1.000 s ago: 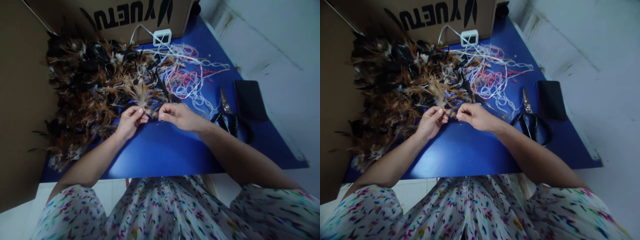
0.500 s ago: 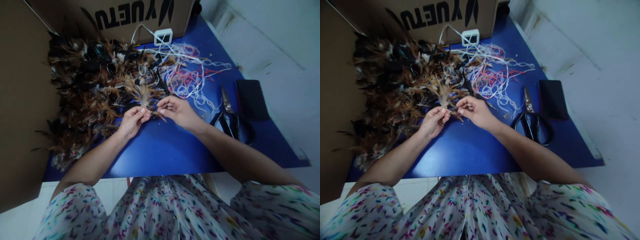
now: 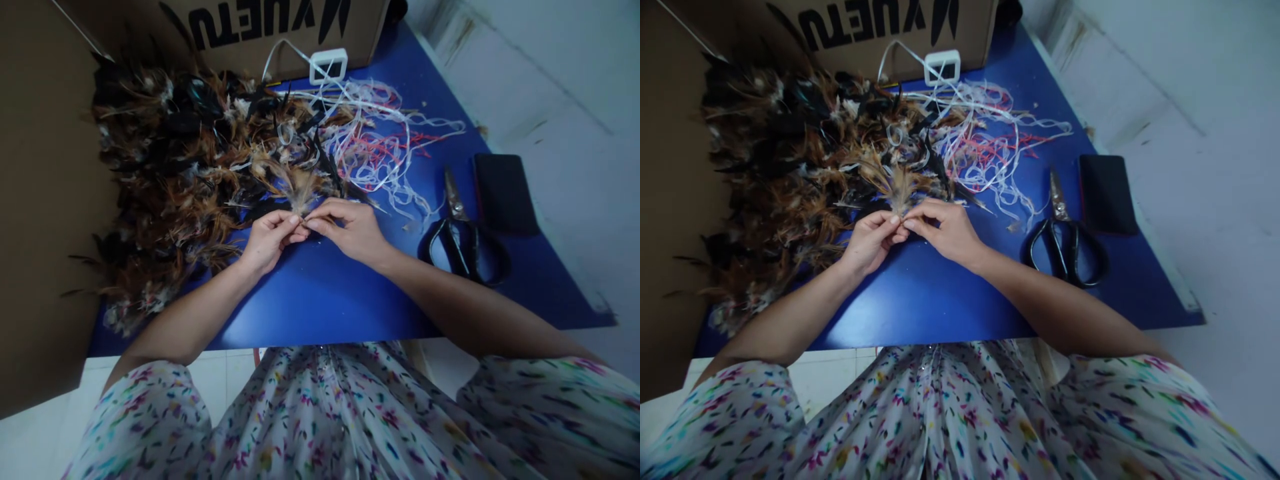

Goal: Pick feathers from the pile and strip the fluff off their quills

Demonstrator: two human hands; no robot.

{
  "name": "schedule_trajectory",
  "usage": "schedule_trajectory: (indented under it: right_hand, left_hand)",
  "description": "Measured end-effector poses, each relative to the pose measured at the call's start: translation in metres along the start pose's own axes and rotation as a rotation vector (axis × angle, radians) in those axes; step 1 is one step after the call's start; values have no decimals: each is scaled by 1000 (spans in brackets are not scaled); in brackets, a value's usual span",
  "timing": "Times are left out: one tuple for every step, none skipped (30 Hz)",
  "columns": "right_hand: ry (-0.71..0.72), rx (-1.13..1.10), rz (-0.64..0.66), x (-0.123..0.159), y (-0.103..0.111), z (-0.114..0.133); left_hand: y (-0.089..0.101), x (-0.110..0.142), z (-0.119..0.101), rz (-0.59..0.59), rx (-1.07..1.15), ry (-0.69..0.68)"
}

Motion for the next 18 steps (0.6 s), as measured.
schedule_trajectory:
  right_hand:
    - [-7, 11, -28, 0, 1, 1]
    - [-14, 18, -61, 0, 3, 1]
    - [-19, 21, -94, 0, 4, 2]
    - [-23, 23, -125, 0, 5, 2]
    - [-20, 25, -154, 0, 5, 2]
    - [-10, 26, -175, -1, 5, 2]
    - [5, 29, -190, -1, 5, 2]
    - [24, 37, -199, -2, 4, 2]
    - [49, 50, -202, -2, 4, 2]
    - [78, 70, -203, -2, 3, 2]
    - [103, 95, -202, -3, 3, 3]
    - [126, 125, -203, -2, 3, 3]
    - [148, 153, -206, -2, 3, 4]
    - [169, 178, -208, -2, 3, 4]
    - [185, 198, -207, -1, 4, 5]
    - [197, 216, -204, -1, 4, 5]
    - [205, 231, -198, 0, 4, 4]
    - [208, 245, -189, 0, 3, 4]
  left_hand:
    - [0, 0, 0, -3, -22, -16]
    - [-1, 1, 1, -7, -46, -32]
    - [-2, 1, 1, -13, -70, -48]
    - [-2, 2, 1, -19, -95, -62]
    - [-3, 2, 1, -24, -120, -74]
    - [-4, 3, 0, -29, -145, -84]
    - [-4, 3, 0, -32, -169, -91]
    - [-5, 4, 0, -34, -192, -98]
    - [-5, 4, 0, -34, -213, -105]
    - [-5, 5, 0, -32, -232, -113]
    - [-5, 5, 0, -29, -246, -122]
    - [-5, 5, 0, -26, -257, -132]
    - [-5, 5, 0, -24, -265, -140]
    - [-5, 5, 0, -22, -272, -148]
    - [-6, 5, 1, -20, -279, -156]
    - [-6, 5, 1, -18, -287, -164]
    - [-6, 5, 1, -17, -298, -172]
    - [-6, 5, 1, -16, -311, -180]
Point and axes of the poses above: each hand's wrist, its own x-axis away from the middle knuckle, its own y-axis out of the back of the hand, z = x × y, the point moved 3 cm from there along -x, towards the middle knuckle, and after that the axes turned 2 degrees about y, right-handed, at the moved point
